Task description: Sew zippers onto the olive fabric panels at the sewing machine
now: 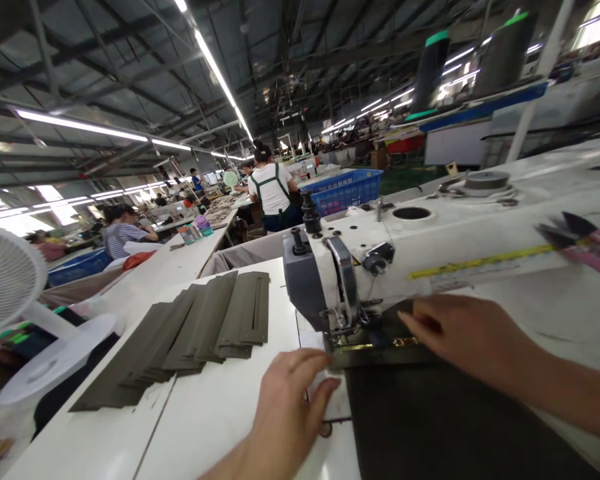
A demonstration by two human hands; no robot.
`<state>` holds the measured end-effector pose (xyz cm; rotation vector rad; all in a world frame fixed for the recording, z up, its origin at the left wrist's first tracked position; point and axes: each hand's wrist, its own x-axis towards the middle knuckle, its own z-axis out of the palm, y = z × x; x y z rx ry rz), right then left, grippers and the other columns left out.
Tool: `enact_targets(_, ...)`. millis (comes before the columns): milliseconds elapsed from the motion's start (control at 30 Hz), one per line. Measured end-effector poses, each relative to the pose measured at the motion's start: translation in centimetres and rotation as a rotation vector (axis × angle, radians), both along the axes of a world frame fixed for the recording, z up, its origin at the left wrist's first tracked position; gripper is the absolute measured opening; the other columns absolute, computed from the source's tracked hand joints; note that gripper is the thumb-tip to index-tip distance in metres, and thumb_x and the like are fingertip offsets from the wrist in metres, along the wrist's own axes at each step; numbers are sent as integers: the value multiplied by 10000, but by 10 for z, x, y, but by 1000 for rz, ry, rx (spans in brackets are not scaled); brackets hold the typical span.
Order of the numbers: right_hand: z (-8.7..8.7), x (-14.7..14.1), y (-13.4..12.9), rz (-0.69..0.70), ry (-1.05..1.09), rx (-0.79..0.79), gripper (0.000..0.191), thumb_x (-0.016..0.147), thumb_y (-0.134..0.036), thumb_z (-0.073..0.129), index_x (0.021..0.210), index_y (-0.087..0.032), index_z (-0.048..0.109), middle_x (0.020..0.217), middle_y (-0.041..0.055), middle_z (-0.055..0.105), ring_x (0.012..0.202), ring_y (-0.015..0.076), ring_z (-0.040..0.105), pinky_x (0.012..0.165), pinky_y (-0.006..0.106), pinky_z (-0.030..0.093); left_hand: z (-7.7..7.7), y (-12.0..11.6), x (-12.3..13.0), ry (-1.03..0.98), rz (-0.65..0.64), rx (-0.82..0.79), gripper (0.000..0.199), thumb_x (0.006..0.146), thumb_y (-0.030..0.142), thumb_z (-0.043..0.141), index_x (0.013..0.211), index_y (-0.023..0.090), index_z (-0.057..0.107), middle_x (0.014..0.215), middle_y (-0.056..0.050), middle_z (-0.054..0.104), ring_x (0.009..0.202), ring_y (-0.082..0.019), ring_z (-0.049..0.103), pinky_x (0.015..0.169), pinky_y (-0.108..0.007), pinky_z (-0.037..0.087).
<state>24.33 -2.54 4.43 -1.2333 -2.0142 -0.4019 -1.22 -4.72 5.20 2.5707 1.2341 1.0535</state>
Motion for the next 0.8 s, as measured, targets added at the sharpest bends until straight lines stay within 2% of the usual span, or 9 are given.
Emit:
enact_targets(67,-2,-21,-7,97,-108,1,369,924,-303,381,605,-203,536,579,12,550,540,138,536,526,274,447,-6,9,-4,112,37,14,264,796,182,614,1059,163,629,1088,-125,652,965,-272,630,831,-456,528)
enact_targets(167,-13,-52,-18,131,-226,40,208,855,-127,423,827,-151,627,789,84,662,712,208,610,647,334,497,-21,16,3,147,11,38,169,779,114,616,931,168,669,1044,-99,675,984,-258,631,933,-492,461)
enact_targets(233,-22,-62,-17,121,-254,16,223,817,-72,438,913,-121,633,883,110,678,725,208,620,649,327,510,-28,17,9,122,12,62,129,798,107,594,871,175,676,1016,-82,686,968,-234,639,938,-466,467)
enact_targets(367,-31,-62,-4,197,-243,-66,243,798,-45,439,909,-126,638,934,113,676,731,205,631,625,317,526,-32,15,12,64,-3,92,133,839,123,552,842,184,670,1010,-67,688,963,-204,641,924,-404,493)
enact_targets(533,-24,-58,2,342,-192,-169,272,784,-21,438,932,-133,637,988,110,659,855,212,631,742,326,527,-30,18,12,67,-54,118,180,887,153,499,808,175,660,970,-81,697,937,-195,653,908,-357,506)
enact_targets(800,-17,-56,6,409,-188,-277,257,818,-28,405,889,-136,628,884,91,657,929,214,615,841,349,500,-33,18,16,222,-55,216,197,894,129,453,849,144,644,957,-130,687,931,-228,653,873,-407,521)
